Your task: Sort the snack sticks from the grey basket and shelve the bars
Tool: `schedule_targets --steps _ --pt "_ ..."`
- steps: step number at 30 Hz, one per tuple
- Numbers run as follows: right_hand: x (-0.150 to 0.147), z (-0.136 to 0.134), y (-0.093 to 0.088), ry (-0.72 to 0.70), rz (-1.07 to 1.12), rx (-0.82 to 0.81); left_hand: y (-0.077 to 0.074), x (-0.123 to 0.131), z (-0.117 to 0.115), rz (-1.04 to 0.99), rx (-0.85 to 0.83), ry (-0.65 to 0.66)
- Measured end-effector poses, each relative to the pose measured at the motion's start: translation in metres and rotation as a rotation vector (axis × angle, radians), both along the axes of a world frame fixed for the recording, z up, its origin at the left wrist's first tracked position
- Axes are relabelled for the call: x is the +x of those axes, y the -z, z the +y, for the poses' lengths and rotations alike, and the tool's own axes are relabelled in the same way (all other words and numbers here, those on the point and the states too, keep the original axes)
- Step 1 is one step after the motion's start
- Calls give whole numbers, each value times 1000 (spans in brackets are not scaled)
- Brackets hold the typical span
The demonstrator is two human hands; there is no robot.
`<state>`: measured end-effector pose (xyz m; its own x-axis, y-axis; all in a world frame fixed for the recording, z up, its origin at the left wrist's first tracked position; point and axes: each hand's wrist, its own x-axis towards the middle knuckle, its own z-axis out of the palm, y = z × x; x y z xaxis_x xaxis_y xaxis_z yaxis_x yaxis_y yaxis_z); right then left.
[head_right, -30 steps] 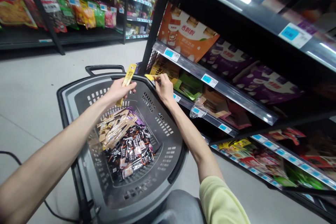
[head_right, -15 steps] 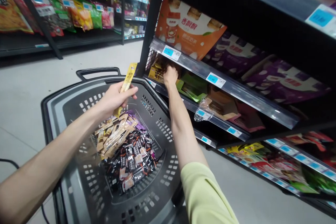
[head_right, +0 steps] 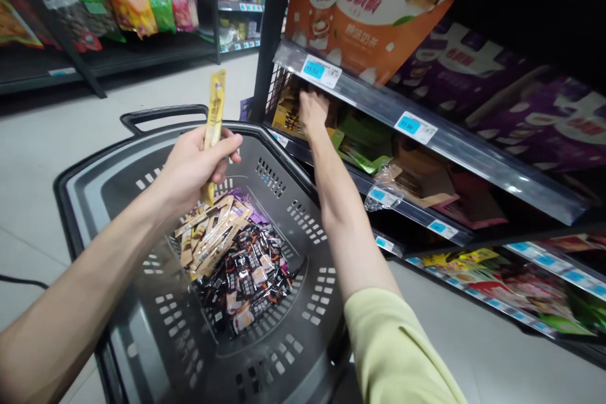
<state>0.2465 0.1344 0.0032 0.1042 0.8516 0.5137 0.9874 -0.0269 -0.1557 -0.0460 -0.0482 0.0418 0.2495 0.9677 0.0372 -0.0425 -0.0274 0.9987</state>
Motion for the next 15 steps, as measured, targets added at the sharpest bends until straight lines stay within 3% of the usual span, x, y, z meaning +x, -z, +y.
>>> schedule_targets --steps 10,15 --pt "9 -23 -1 9 -138 161 0 2 -2 46 -14 -14" --pt "-3 -30 -2 38 -77 113 2 2 -1 31 18 -13"
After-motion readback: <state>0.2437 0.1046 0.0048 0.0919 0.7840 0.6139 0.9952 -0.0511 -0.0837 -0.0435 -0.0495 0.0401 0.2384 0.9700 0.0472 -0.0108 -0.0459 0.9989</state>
